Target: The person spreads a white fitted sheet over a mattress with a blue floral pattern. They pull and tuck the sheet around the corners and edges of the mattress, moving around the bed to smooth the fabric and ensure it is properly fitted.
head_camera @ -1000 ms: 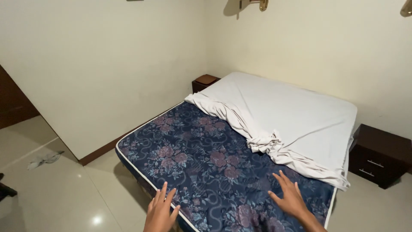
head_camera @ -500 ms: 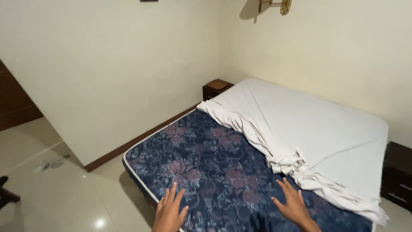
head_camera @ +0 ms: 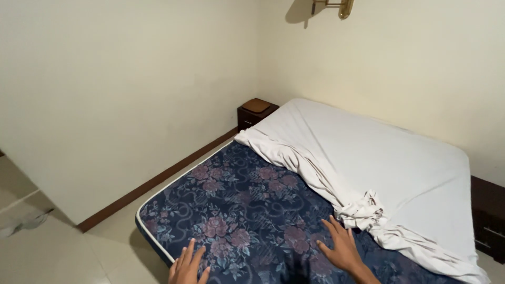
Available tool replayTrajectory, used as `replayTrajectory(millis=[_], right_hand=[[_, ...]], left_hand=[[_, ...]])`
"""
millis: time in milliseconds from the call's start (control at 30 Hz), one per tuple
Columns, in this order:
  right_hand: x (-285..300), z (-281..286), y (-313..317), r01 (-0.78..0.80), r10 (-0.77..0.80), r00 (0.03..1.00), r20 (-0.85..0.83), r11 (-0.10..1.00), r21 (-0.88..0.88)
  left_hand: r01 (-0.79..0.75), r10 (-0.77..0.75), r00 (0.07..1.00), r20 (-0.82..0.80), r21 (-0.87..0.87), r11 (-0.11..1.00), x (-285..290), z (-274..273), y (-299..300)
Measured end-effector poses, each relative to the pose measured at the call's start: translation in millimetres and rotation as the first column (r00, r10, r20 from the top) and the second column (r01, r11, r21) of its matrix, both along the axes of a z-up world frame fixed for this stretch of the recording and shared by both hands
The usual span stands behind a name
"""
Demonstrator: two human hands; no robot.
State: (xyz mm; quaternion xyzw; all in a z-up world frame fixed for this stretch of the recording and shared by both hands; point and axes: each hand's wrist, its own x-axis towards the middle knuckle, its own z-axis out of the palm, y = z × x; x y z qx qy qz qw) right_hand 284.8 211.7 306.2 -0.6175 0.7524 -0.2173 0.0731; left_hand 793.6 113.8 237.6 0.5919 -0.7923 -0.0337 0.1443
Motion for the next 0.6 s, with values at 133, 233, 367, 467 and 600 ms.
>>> replayTrajectory(millis=[133, 233, 367, 467, 600], right_hand=[[32.1, -7.0, -32.2, -0.015, 0.012, 1.0, -0.024, 0.995, -0.096], [61.7, 2.2, -50.2, 0.107, -0.107, 0.994, -0.004, 0.991, 0.081], [99.0, 0.7, -75.1, 0.148, -0.149, 0.988, 0.03, 0.988, 0.032], [124.5, 1.1, -94.4, 0.17, -0.17, 0.985, 0.019, 0.985, 0.031], [156.6, 33.0, -121.8, 0.205, -0.224, 0.974, 0.032, 0.936, 0.286]], left_hand=[[0.039, -0.043, 0.998, 0.039, 0.091, 0.995, 34.4, 38.1, -43.0], [0.041, -0.059, 0.998, 0.034, 0.392, 0.919, 58.2, 70.9, -70.1], [0.097, -0.101, 0.995, -0.001, 0.296, 0.95, 98.0, 73.5, -111.9], [0.096, -0.104, 0.994, 0.019, 0.249, 0.964, 118.1, 65.0, -146.7], [0.129, -0.162, 0.985, 0.057, 0.375, 0.918, 132.3, 73.5, -191.0]])
